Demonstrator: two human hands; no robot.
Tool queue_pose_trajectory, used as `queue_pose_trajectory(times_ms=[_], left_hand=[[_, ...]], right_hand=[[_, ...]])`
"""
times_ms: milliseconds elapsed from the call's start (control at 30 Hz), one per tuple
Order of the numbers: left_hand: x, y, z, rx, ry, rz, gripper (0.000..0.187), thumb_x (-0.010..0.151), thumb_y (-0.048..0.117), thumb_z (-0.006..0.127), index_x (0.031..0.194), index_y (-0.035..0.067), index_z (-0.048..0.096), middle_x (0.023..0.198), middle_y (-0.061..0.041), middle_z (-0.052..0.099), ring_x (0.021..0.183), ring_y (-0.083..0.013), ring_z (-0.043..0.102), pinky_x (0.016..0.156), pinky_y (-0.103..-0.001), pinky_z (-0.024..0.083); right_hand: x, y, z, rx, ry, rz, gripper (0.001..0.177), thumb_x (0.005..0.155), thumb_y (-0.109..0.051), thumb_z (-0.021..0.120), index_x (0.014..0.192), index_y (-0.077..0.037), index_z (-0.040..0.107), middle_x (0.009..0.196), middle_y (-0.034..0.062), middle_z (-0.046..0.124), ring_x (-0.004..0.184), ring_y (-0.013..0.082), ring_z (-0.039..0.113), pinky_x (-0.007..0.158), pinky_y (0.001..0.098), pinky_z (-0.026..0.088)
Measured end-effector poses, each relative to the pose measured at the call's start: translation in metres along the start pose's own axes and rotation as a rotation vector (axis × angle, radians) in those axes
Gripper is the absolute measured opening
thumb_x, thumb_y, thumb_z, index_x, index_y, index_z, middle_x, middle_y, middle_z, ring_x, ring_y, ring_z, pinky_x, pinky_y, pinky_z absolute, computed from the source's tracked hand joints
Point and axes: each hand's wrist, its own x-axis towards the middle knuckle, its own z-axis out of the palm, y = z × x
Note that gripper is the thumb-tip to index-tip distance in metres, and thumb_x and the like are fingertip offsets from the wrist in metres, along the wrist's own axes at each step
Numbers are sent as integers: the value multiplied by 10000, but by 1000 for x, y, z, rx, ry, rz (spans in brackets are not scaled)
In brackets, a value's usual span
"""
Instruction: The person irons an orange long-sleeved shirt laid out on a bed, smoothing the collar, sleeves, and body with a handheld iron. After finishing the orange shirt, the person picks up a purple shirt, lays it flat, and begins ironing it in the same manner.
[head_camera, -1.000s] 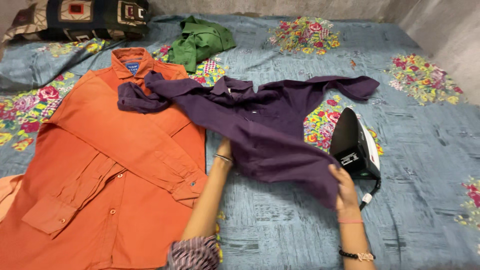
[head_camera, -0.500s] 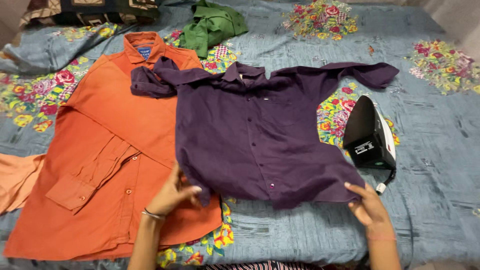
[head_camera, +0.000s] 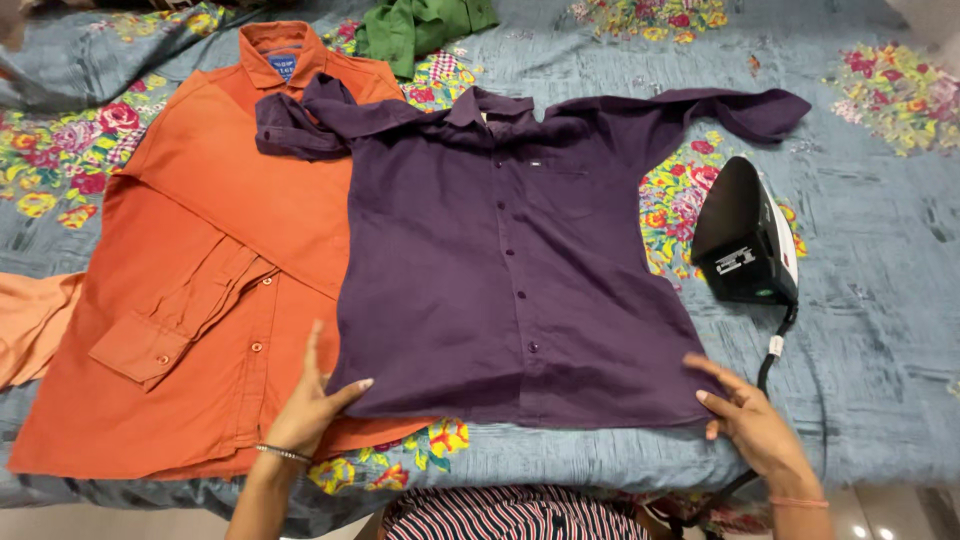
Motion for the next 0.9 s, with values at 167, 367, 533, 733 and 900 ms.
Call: queue_pose_trajectory(times_ms=[167, 367, 533, 733, 900], left_hand=[[-23, -8, -63, 152, -255, -15, 511, 972, 31, 689, 1480, 41, 639, 964, -172, 617, 878, -209, 638, 768, -367, 534], [-27, -10, -59, 332, -102, -355, 406, 904, 58, 697, 1309, 52, 715, 722, -82, 722, 528, -133, 660, 477, -274, 525], [-41, 42, -26, 1217, -111, -197, 290, 891, 298, 765, 1135, 143, 758, 768, -62, 784, 625, -213, 745, 552, -357, 578], [-15, 74, 91, 1541, -247, 539, 574, 780, 455, 732, 1258, 145, 662, 1361, -100, 569, 1263, -297, 549, 1019, -443, 497], [38, 26, 172, 1317, -511, 936, 841, 921, 596, 575, 1514, 28, 394, 1627, -178, 309, 1529, -358, 195, 1197, -567, 153]], right_hand=[[-5, 23, -44, -89, -76, 79, 317, 954, -86, 606, 1217, 32, 738, 672, 98, 666, 554, 174, 623, 550, 323, 527], [-3, 24, -41, -331, -181, 165, 331, 984, -146, 595, 1246, 20, 711, 651, 134, 734, 577, 189, 687, 578, 314, 556], [-23, -7, -18, -655, -133, 205, 285, 968, -194, 658, 1247, -177, 712, 671, 115, 641, 553, 205, 608, 509, 360, 524], [-43, -90, 73, -1592, 232, -429, 441, 864, -477, 679, 1286, -357, 637, 1061, 37, 730, 878, 316, 730, 736, 429, 587], [13, -97, 166, -1387, -428, -1005, 848, 802, -569, 718, 1496, -163, 451, 1573, 200, 359, 1420, 416, 343, 1096, 590, 295]])
